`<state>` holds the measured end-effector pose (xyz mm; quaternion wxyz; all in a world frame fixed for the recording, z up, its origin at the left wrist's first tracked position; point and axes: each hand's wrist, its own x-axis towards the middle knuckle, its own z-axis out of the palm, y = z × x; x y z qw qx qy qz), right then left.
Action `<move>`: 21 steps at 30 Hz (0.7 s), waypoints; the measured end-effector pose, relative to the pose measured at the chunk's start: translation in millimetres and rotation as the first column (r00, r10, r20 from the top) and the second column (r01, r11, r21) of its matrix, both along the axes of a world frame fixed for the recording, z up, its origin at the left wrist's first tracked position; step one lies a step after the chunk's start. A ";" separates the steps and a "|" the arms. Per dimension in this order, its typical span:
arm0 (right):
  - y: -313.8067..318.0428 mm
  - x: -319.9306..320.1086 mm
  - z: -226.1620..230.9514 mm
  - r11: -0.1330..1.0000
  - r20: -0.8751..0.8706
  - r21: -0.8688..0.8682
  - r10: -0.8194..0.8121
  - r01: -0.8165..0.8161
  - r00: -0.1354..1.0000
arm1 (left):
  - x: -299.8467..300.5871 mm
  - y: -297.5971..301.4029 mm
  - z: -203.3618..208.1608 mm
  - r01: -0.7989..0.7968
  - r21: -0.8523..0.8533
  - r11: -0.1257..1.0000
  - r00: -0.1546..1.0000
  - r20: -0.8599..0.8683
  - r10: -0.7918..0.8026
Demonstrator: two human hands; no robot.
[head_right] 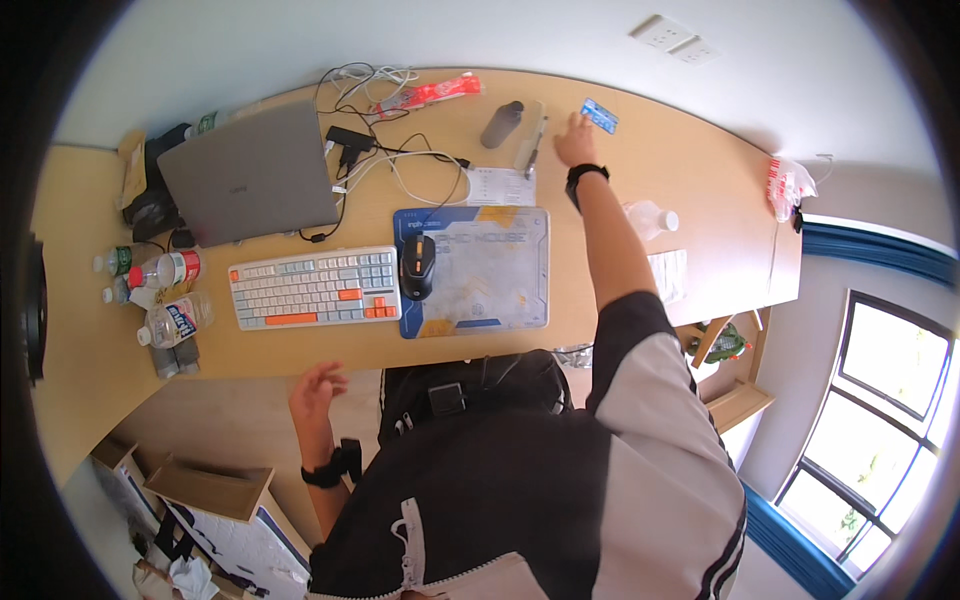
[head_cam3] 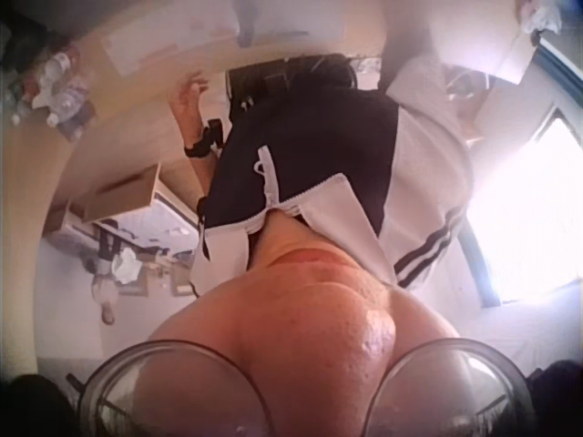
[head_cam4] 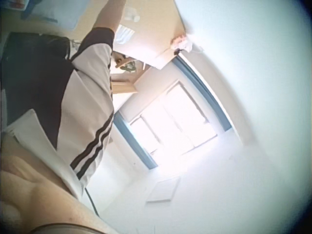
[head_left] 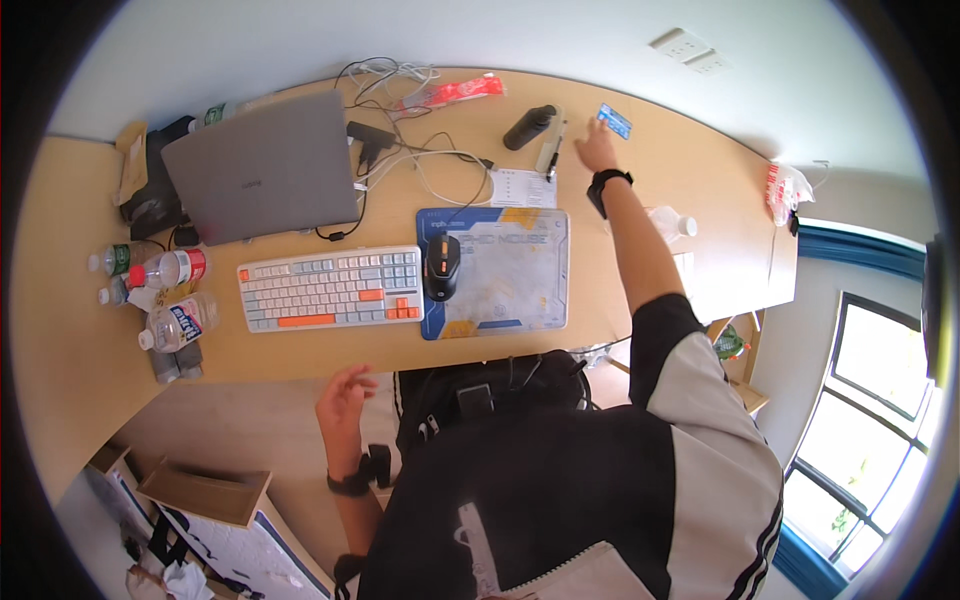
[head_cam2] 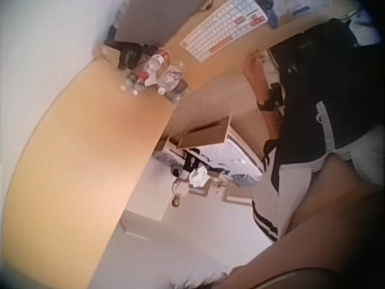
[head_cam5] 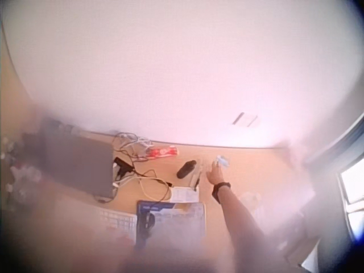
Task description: Wiping a desk surface with a white cloth or paper towel.
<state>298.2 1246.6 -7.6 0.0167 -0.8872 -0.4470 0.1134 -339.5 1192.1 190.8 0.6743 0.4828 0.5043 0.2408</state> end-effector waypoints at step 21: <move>-18.1 3.9 29.2 0.945 0.019 0.052 -0.326 0.324 0.945 | -7.3 28.7 14.0 0.145 0.015 0.989 0.989 -0.004 -0.145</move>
